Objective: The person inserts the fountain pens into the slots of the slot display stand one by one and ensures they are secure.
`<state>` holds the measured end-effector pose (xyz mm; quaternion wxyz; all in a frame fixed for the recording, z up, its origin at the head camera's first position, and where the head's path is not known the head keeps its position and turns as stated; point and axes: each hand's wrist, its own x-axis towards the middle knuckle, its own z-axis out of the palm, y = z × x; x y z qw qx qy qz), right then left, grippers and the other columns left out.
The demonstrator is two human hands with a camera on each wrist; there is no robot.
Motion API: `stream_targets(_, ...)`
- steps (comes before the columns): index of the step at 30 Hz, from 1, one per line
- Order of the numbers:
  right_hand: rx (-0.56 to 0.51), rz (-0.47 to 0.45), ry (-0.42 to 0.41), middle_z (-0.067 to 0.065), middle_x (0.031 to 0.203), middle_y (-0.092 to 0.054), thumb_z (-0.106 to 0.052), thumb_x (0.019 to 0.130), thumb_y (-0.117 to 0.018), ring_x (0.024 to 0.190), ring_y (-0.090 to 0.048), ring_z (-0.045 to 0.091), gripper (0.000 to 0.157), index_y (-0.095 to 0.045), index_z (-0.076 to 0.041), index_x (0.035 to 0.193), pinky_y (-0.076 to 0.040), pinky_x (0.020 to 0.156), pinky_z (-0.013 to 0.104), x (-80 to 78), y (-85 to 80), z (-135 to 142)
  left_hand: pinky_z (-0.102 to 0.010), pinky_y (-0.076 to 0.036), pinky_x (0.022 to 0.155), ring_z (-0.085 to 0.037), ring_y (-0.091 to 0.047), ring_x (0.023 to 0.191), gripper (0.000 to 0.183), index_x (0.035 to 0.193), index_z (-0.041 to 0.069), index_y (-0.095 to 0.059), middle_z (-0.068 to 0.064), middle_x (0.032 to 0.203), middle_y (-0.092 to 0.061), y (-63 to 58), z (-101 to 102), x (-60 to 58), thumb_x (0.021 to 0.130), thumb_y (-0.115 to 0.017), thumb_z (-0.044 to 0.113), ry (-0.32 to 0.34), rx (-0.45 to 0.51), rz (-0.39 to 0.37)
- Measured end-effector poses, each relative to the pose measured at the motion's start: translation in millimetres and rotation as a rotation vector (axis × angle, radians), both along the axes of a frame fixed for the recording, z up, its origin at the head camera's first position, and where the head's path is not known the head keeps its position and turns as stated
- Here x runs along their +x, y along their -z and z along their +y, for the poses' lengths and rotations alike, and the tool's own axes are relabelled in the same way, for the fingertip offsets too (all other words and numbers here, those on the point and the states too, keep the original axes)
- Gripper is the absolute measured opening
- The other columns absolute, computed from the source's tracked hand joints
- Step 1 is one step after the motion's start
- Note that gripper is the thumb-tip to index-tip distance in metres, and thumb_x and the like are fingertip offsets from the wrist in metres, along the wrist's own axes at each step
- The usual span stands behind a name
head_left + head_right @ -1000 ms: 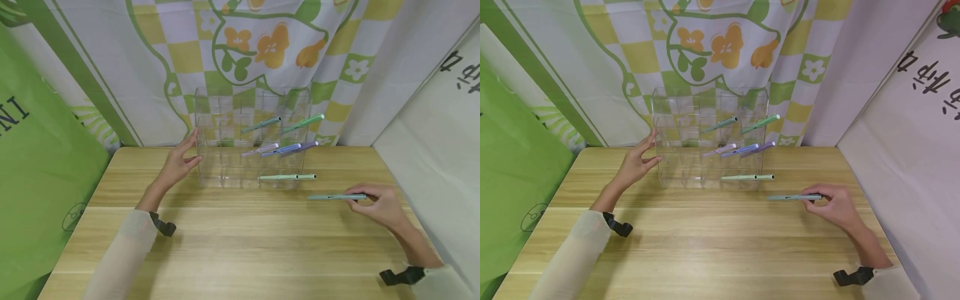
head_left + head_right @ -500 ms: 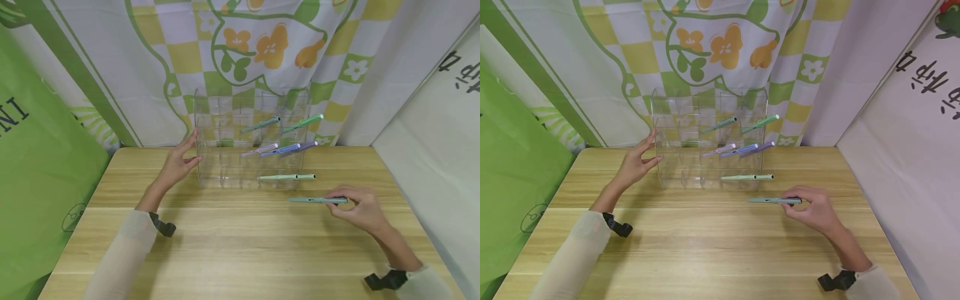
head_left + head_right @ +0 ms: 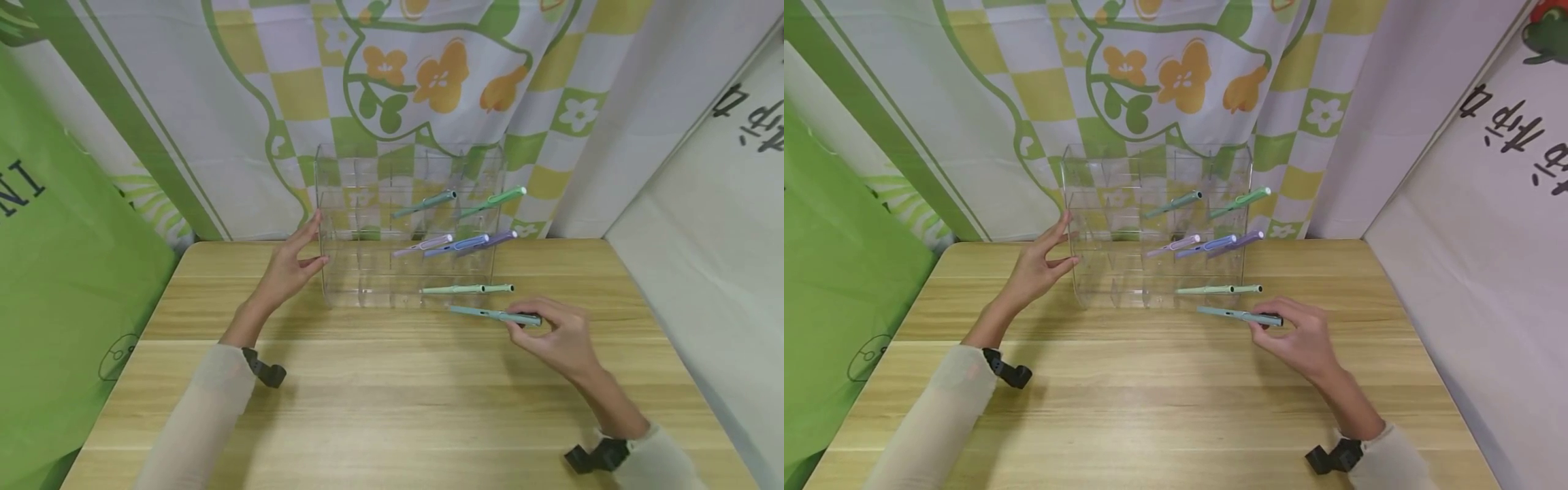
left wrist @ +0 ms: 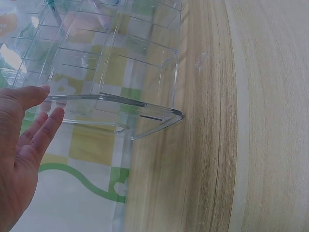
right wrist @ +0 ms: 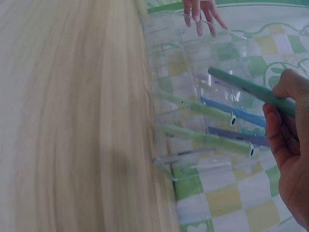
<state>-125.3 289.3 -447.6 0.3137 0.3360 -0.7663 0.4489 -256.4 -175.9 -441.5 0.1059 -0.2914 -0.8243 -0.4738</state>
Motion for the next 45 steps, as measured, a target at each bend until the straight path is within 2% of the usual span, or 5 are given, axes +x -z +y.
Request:
stream_targets(16, -0.066, -0.101, 0.131, 0.014, 0.082, -0.077, 0.017, 0.071, -0.079, 0.071, -0.07, 0.007, 0.025, -0.079, 0.001, 0.09, -0.06, 0.07, 0.008, -8.1, -6.3, -48.0, -0.046, -0.064, 0.097, -0.045, -0.053, 0.139, 0.085, 0.164, 0.005, -0.033, -0.011, 0.172, -0.029, 0.6, -1.5, 1.8, 0.092, -0.075, -0.012, -0.001, 0.005, -0.019)
stream_targets(23, 0.021, -0.07, 0.193, 0.009, 0.082, -0.078, 0.013, 0.074, -0.082, 0.065, -0.071, 0.018, 0.021, -0.079, 0.002, 0.092, -0.057, 0.065, 0.007, -16.4, -2.6, -67.4, -0.042, -0.064, 0.096, -0.046, -0.053, 0.139, 0.084, 0.164, 0.002, -0.033, -0.012, 0.172, -0.029, 2.5, -1.9, -0.8, 0.092, -0.074, -0.013, 0.004, 0.002, -0.001)
stream_targets(32, 0.095, -0.042, 0.233, 0.013, 0.082, -0.077, 0.009, 0.077, -0.083, 0.063, -0.073, 0.023, 0.017, -0.078, 0.004, 0.092, -0.064, 0.054, 0.027, -29.7, 4.6, -89.4, -0.04, -0.064, 0.095, -0.048, -0.055, 0.137, 0.084, 0.162, 0.0, -0.034, -0.015, 0.171, -0.03, 1.6, -1.6, -0.7, 0.09, -0.075, -0.015, 0.014, 0.013, 0.028)
stream_targets(39, 0.075, -0.055, 0.261, 0.015, 0.081, -0.077, 0.009, 0.077, -0.084, 0.064, -0.074, 0.023, 0.016, -0.077, 0.005, 0.091, -0.065, 0.057, 0.027, -34.5, 14.9, -105.5, -0.041, -0.064, 0.095, -0.048, -0.053, 0.138, 0.082, 0.162, -0.002, -0.035, -0.014, 0.172, -0.029, 2.1, -1.4, -0.9, 0.091, -0.075, -0.015, 0.018, 0.012, 0.013)
stream_targets(45, 0.055, -0.074, 0.28, 0.018, 0.081, -0.077, 0.008, 0.077, -0.083, 0.065, -0.074, 0.031, 0.016, -0.076, 0.006, 0.092, -0.067, 0.054, 0.04, -35.9, 22.7, -116.1, -0.04, -0.064, 0.095, -0.047, -0.054, 0.138, 0.083, 0.162, -0.001, -0.035, -0.013, 0.172, -0.029, 3.7, -2.3, -1.5, 0.091, -0.075, -0.015, 0.018, 0.012, 0.021)
